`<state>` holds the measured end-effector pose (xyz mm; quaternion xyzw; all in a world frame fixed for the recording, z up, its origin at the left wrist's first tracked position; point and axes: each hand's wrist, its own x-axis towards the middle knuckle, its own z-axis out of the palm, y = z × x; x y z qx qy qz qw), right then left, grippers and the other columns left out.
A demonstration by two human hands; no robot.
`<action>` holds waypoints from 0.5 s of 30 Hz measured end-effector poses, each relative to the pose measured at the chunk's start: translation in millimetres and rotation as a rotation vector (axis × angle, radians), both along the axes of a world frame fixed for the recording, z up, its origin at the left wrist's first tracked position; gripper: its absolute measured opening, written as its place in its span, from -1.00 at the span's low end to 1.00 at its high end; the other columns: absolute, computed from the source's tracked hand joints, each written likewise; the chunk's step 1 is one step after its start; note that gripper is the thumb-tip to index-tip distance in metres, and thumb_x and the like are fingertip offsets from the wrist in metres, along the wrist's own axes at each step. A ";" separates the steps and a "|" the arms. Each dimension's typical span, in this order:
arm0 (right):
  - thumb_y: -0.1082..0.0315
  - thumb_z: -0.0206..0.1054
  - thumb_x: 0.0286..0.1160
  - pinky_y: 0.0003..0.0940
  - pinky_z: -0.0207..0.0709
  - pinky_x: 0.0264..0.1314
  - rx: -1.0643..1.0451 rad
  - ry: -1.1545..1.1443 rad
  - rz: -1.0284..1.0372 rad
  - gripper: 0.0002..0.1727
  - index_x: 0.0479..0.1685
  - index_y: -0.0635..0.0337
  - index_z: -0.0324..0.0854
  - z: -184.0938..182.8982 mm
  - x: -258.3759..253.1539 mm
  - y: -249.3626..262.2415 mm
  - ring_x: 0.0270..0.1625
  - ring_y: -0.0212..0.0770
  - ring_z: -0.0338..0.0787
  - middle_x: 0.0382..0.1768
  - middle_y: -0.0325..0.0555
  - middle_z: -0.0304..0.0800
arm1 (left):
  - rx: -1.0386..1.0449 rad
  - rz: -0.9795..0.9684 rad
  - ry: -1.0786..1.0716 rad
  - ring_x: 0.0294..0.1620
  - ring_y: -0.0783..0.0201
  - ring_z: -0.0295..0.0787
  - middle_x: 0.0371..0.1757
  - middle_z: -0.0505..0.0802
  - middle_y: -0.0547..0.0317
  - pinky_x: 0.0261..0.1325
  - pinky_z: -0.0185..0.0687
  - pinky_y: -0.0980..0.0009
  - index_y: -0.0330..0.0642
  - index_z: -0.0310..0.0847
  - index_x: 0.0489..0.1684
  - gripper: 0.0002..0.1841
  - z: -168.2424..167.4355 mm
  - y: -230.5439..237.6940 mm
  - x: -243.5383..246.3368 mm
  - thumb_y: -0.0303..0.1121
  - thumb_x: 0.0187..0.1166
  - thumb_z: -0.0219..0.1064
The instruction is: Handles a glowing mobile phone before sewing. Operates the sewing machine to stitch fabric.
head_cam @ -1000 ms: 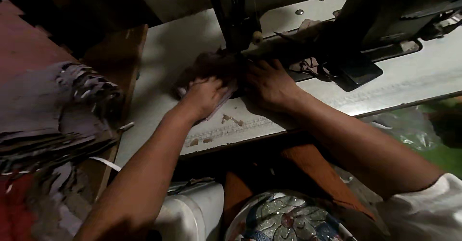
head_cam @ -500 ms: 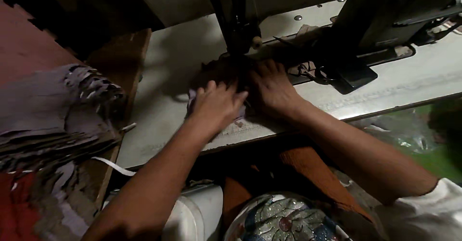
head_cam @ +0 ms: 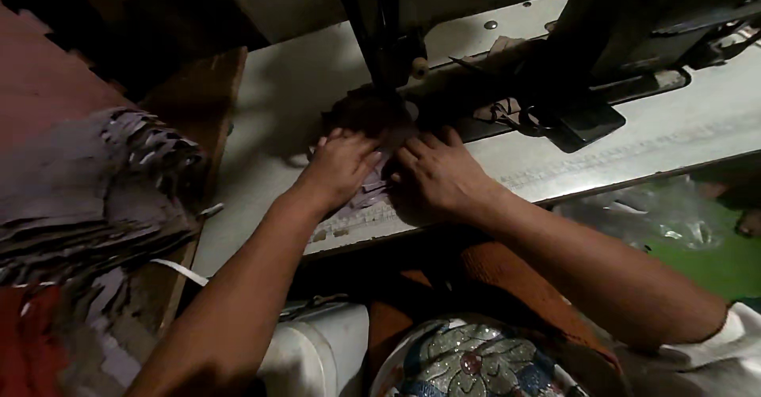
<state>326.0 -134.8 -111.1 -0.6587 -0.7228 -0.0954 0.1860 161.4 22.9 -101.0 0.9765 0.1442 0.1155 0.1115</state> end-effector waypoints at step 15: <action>-0.06 0.04 0.77 0.42 0.26 0.54 -0.036 0.088 -0.187 -0.46 0.42 0.09 0.63 10.6 43.0 2.7 0.63 0.23 0.49 0.48 0.09 0.65 | -0.149 0.359 0.014 0.42 -0.34 0.61 0.28 0.73 -0.43 0.47 0.38 -0.34 -0.39 0.64 0.31 -0.66 77.8 18.5 -2.7 -0.34 0.84 0.11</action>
